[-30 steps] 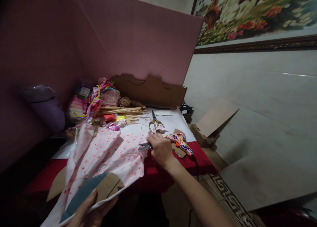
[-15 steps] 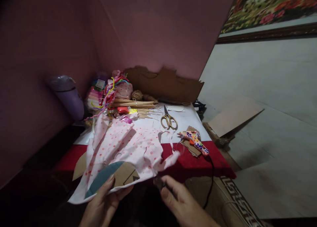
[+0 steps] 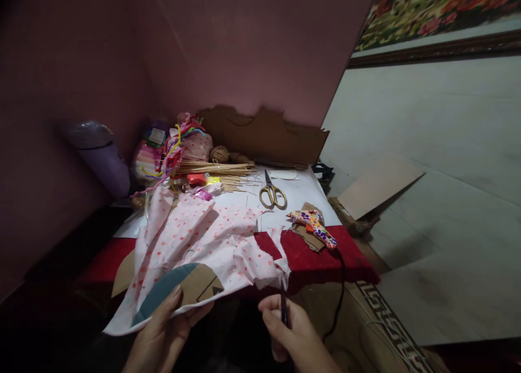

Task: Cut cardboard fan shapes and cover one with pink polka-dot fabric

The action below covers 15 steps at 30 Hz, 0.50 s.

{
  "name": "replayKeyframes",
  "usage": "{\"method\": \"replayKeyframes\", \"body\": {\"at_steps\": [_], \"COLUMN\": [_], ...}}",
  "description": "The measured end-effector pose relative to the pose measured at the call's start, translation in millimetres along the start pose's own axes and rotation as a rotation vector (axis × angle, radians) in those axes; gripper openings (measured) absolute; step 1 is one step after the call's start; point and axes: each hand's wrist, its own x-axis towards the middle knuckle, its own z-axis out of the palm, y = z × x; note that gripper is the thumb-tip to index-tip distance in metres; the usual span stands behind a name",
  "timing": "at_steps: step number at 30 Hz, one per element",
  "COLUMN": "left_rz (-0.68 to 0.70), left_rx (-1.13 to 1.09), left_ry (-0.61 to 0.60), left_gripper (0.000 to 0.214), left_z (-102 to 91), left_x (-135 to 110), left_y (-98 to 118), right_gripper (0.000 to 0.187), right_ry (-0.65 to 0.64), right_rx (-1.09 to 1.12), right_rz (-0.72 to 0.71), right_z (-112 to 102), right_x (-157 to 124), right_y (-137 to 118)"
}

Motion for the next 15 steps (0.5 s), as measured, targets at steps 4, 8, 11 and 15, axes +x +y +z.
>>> {"method": "replayKeyframes", "body": {"at_steps": [4,8,11,15], "left_rz": [-0.005,-0.013,-0.016,-0.002], "left_rx": [0.013,0.018,0.007,-0.036], "left_ry": [-0.022,-0.024,-0.018,-0.005], "left_gripper": [0.054,0.055,0.053,0.049], "left_z": [-1.4,-2.2,-0.4,2.9], "left_x": [1,1,0,-2], "left_y": [0,1,3,2], "right_gripper": [0.053,0.053,0.053,0.034], "right_ry": [0.01,0.143,0.099,0.245], "right_rx": [0.195,0.01,-0.305,-0.499], "right_rz": [0.051,0.032,-0.115,-0.513], "right_z": [10,6,4,1], "right_x": [24,39,37,44], "right_y": [0,-8,-31,-71]}}
